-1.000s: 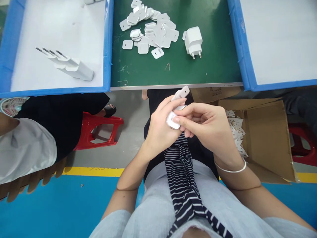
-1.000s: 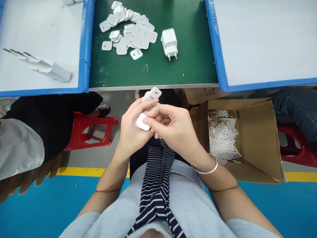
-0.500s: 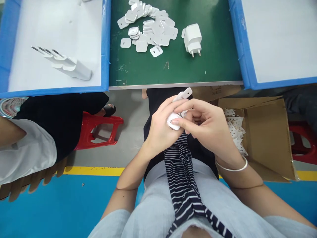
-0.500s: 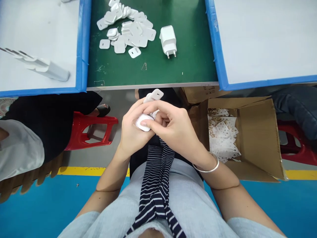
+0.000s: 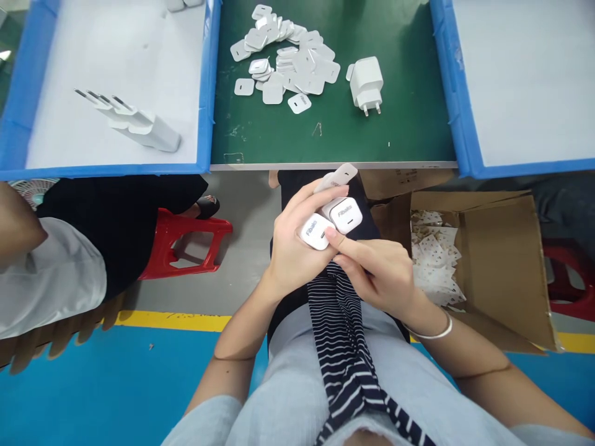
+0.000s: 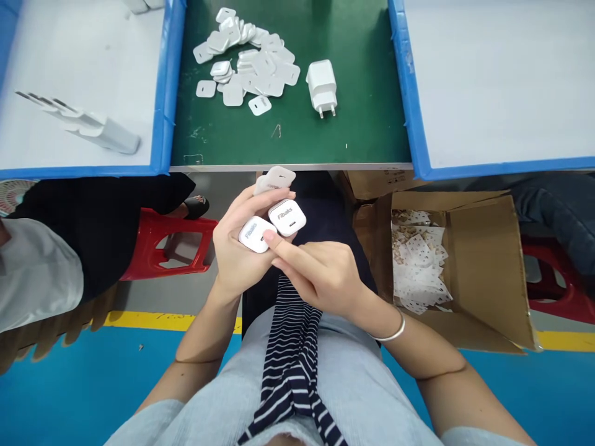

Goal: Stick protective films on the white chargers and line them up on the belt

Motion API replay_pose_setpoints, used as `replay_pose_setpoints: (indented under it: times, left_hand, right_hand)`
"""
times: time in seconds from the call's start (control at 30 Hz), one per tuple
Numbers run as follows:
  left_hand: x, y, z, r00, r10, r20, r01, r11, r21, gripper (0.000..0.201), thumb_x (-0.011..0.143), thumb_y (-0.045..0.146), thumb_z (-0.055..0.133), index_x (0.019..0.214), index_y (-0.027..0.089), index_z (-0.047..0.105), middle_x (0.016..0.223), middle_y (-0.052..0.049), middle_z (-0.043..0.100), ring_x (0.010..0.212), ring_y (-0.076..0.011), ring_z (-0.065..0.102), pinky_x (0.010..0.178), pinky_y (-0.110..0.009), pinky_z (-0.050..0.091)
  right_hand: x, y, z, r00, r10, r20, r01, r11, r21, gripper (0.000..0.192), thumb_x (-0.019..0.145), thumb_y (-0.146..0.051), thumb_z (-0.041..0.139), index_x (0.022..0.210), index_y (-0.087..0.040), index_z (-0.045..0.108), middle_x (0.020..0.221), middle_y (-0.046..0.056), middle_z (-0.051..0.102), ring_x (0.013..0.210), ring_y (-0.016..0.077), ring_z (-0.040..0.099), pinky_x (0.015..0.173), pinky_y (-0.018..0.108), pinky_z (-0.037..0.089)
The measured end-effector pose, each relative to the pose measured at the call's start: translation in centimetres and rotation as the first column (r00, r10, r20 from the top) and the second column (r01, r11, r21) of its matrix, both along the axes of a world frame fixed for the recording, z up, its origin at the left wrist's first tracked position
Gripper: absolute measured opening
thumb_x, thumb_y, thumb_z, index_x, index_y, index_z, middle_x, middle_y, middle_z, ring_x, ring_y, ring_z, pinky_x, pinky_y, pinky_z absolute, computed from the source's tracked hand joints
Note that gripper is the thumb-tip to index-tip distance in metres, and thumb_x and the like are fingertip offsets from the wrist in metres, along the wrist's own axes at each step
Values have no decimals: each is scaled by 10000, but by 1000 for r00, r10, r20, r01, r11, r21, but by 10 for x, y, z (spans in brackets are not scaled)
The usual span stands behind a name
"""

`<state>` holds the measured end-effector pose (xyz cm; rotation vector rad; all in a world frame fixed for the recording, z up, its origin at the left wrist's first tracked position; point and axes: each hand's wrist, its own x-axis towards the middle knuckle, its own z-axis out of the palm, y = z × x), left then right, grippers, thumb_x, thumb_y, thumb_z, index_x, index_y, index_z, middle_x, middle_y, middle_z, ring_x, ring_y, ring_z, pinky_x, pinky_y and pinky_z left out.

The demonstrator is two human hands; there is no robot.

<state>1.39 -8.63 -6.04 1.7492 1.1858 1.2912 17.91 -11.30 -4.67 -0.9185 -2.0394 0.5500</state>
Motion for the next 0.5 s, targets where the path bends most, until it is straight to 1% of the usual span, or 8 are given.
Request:
replay_pose_setpoints:
  times: [0.07, 0.17, 0.27, 0.33, 0.4, 0.47, 0.5]
  left_hand:
    - [-1, -1, -1, 1000, 2, 0, -2, 1000, -12, 389, 844, 214, 738, 1229, 246, 692, 1344, -78, 668, 1167, -243, 698, 965, -378, 623]
    - [0, -1, -3, 1000, -11, 29, 11, 1000, -18, 387, 829, 209, 755, 1212, 236, 703, 1330, -82, 681, 1166, -242, 701, 970, -380, 620]
    - [1, -2, -4, 999, 34, 32, -34, 999, -1, 382, 815, 165, 763, 1187, 239, 716, 1310, -76, 695, 1162, -233, 706, 969, -362, 614]
    - [-2, -1, 0, 999, 40, 11, -40, 999, 10, 386, 813, 151, 765, 1186, 240, 716, 1308, -77, 700, 1148, -227, 713, 959, -350, 611]
    - [-13, 5, 13, 997, 39, -69, -36, 998, 46, 378, 819, 170, 764, 1187, 237, 711, 1298, -74, 711, 1132, -230, 715, 967, -362, 601]
    - [-35, 21, 36, 967, 107, -230, -80, 989, 123, 361, 827, 189, 755, 1183, 232, 708, 1266, -61, 728, 1140, -241, 700, 1016, -396, 571]
    - [-49, 34, 51, 928, 175, -329, -122, 977, 174, 357, 827, 187, 747, 1180, 224, 708, 1248, -55, 734, 1152, -249, 687, 1048, -414, 548]
  right_hand:
    - [0, 1, 0, 999, 12, 39, -13, 999, 39, 339, 998, -141, 559, 1314, -148, 683, 614, -15, 663, 494, 140, 552, 500, 291, 407]
    - [1, 1, 3, 998, 48, 49, -49, 999, 21, 283, 1003, -136, 567, 1246, -103, 708, 658, 4, 677, 542, 133, 581, 538, 281, 425]
    - [-1, 3, 4, 996, 57, 66, -59, 998, 21, 296, 1016, -100, 532, 1251, -89, 711, 636, -5, 658, 514, 122, 557, 526, 276, 417]
    - [-1, 7, 4, 994, 74, 85, -77, 996, 35, 307, 1019, -94, 526, 1263, -95, 713, 638, -2, 663, 512, 123, 566, 518, 277, 425]
    - [0, 14, 5, 994, 99, 50, -101, 994, 35, 324, 1005, -111, 570, 1301, -132, 701, 712, 11, 716, 555, 125, 618, 549, 266, 474]
    - [4, 20, 4, 996, 54, -73, -56, 998, -16, 392, 983, -116, 613, 1359, -209, 671, 772, -7, 746, 583, 111, 654, 589, 238, 526]
    - [6, 23, 3, 989, -2, -147, -9, 998, -68, 435, 974, -114, 623, 1385, -254, 654, 777, -26, 745, 583, 100, 660, 601, 224, 543]
